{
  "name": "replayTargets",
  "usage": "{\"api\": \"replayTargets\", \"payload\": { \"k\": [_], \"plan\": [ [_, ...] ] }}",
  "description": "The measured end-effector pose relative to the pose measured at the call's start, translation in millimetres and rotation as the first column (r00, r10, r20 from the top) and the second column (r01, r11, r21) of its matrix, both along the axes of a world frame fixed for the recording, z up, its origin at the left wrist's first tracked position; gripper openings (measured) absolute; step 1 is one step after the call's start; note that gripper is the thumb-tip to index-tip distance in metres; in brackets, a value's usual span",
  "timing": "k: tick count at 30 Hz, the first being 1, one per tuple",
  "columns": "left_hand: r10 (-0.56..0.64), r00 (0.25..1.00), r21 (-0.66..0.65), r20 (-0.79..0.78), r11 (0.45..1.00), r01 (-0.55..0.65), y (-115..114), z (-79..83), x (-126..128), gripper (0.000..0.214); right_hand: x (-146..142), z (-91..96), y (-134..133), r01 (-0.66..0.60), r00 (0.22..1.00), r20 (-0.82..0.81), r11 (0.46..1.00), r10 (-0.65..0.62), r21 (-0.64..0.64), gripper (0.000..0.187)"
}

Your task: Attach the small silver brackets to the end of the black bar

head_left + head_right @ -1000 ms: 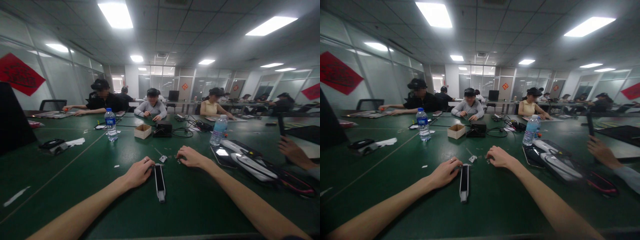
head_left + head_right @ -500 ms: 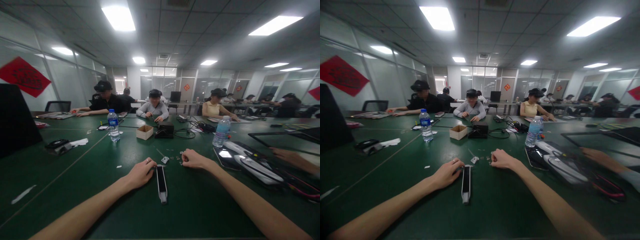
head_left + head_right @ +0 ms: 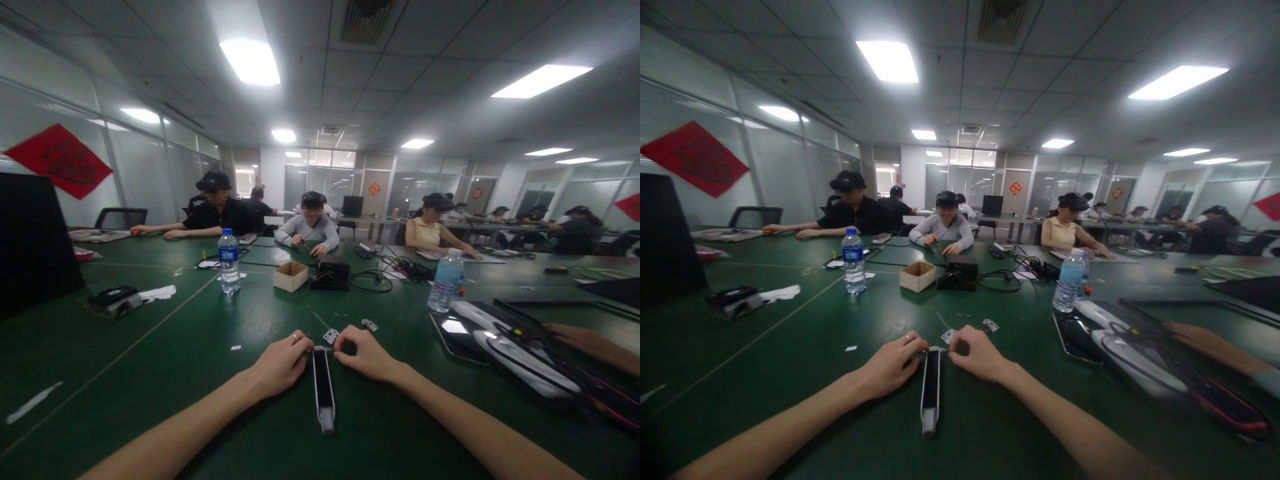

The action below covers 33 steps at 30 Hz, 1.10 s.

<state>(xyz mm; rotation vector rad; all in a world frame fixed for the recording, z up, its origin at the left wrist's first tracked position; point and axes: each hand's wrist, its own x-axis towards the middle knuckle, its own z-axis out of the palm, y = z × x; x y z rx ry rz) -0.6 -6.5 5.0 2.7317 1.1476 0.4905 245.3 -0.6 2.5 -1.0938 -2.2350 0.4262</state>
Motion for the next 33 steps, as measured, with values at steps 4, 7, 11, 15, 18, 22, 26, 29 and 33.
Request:
{"api": "replayTargets", "payload": {
  "k": [4, 7, 11, 15, 18, 22, 26, 29, 33],
  "plan": [
    [-0.002, 1.0, -0.002, -0.001, 1.0, 0.002, 0, 1.0, 0, 0.027, 2, -3.0, 3, 0.009, 0.999, -0.05, 0.999, -0.01, -0.036, 0.004],
    [-0.005, 1.0, -0.006, -0.002, 1.0, 0.005, 0, -0.3, 0, 0.027, 0, 0.2, 1, 0.025, 0.998, -0.057, 0.998, -0.029, -0.065, 0.009],
    [-0.008, 1.0, 0.011, 0.014, 1.0, 0.008, 2, -2.9, 0, 0.027, -4, 2.5, -1, 0.027, 0.998, -0.049, 0.998, -0.031, -0.064, 0.01],
    [-0.003, 1.0, -0.01, 0.009, 1.0, 0.003, 2, -2.8, 0, 0.027, -7, -1.9, 1, 0.023, 0.998, -0.057, 0.999, -0.025, -0.049, 0.009],
    [0.005, 1.0, -0.019, 0.012, 1.0, -0.005, 1, -2.5, -1, 0.026, -10, -4.7, 2, 0.018, 0.998, -0.055, 0.999, -0.02, -0.042, 0.008],
    [0.01, 1.0, -0.02, 0.017, 1.0, -0.009, 0, -2.5, -1, 0.026, -11, -4.5, 2, 0.0, 0.998, -0.068, 0.998, -0.004, -0.055, 0.025],
    [-0.002, 1.0, -0.007, 0.011, 1.0, 0.002, 1, -2.8, -1, 0.026, -10, -2.2, 0, -0.008, 0.999, -0.047, 0.999, 0.006, -0.035, 0.022],
    [-0.003, 1.0, 0.003, 0.007, 1.0, 0.003, 1, -2.4, 0, 0.026, -10, -1.1, 0, -0.019, 1.0, -0.016, 1.0, 0.018, -0.01, 0.011],
    [-0.009, 1.0, -0.008, 0.006, 1.0, 0.009, 0, -0.7, 0, 0.025, -9, -3.1, 1, -0.018, 1.0, -0.025, 1.0, 0.018, 0.017, 0.008]
  ]
}}
